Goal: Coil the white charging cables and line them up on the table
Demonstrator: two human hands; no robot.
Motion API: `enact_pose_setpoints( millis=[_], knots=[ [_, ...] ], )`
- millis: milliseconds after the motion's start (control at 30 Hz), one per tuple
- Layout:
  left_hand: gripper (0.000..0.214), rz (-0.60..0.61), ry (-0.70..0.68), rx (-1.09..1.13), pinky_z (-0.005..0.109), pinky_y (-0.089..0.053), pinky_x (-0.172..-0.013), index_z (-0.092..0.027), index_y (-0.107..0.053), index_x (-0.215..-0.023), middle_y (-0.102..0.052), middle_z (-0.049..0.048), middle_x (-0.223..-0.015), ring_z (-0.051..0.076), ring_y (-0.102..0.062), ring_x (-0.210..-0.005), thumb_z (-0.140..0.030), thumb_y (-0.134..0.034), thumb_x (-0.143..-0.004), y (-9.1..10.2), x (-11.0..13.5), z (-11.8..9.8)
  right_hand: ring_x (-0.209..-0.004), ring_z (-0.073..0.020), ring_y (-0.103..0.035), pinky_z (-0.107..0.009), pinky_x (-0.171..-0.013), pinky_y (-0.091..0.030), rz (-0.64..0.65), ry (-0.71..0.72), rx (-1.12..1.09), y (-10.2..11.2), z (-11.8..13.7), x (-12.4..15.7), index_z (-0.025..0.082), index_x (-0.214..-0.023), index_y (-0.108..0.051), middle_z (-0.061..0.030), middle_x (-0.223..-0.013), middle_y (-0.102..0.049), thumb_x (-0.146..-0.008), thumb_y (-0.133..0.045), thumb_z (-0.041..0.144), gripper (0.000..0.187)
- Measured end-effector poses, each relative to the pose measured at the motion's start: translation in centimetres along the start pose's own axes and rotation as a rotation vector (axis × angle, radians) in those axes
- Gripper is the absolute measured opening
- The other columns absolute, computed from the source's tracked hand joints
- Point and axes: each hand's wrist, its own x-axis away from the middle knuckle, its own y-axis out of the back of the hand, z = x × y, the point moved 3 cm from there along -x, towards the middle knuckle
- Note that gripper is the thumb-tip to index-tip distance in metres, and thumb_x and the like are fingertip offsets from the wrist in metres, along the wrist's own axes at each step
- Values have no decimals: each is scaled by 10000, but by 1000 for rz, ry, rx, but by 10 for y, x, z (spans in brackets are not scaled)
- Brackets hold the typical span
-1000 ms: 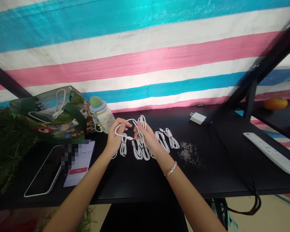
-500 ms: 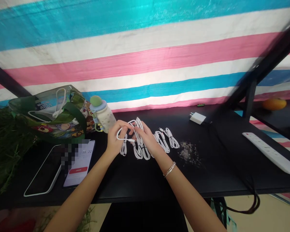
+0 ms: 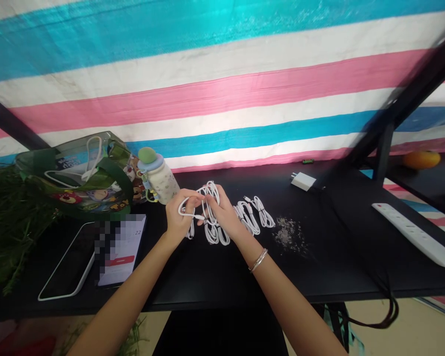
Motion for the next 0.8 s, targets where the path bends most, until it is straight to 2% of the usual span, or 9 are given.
enact_pose_setpoints(
  millis=[133, 233, 333, 467, 600, 800],
  knots=[
    [278, -6, 2, -14, 267, -494, -687, -214, -631, -759, -690, 22, -766, 154, -640, -708, -322, -430, -919, 0, 1, 2, -400, -110, -511, -267, -393, -406, -18, 18, 3, 1, 0, 0, 263, -991, -461, 93, -601, -473, -740, -647, 409, 345],
    [269, -18, -10, -9, 257, -486, -672, -214, -624, -760, -685, 18, -758, 147, -634, -696, -298, -424, -918, 0, 0, 2, -396, -126, -511, -279, -410, -417, -10, 2, 1, 1, 2, 2, 267, -1106, -458, 96, -564, -466, -754, -623, 390, 408],
    [260, -27, 10, -6, 263, -479, -674, -215, -615, -751, -681, 23, -765, 152, -624, -706, -283, -424, -914, 1, -1, 2, -397, -126, -520, -291, -443, -437, 9, -34, -44, 0, 3, 3, 274, -1172, -449, 85, -592, -523, -748, -610, 370, 463],
    [272, -38, 99, 0, 293, -468, -716, -219, -604, -734, -663, 28, -748, 172, -608, -737, -337, -434, -910, 1, -4, 7, -480, -120, -548, -265, -451, -422, 4, -100, -171, 0, 3, 0, 263, -1057, -498, 56, -700, -590, -695, -612, 343, 387],
    [286, -25, 157, 35, 295, -466, -733, -209, -588, -750, -661, 35, -774, 175, -613, -770, -371, -420, -914, -1, -5, 14, -484, -104, -531, -233, -452, -384, -23, -144, -264, 3, 1, -3, 245, -982, -508, 75, -627, -557, -640, -642, 317, 374],
    [246, -24, 174, 53, 274, -469, -708, -209, -584, -764, -670, 32, -789, 170, -631, -792, -323, -422, -910, -1, -5, 17, -442, -114, -562, -240, -446, -401, -6, -162, -229, 3, 1, -2, 244, -941, -469, 77, -627, -590, -648, -645, 352, 358]
  ],
)
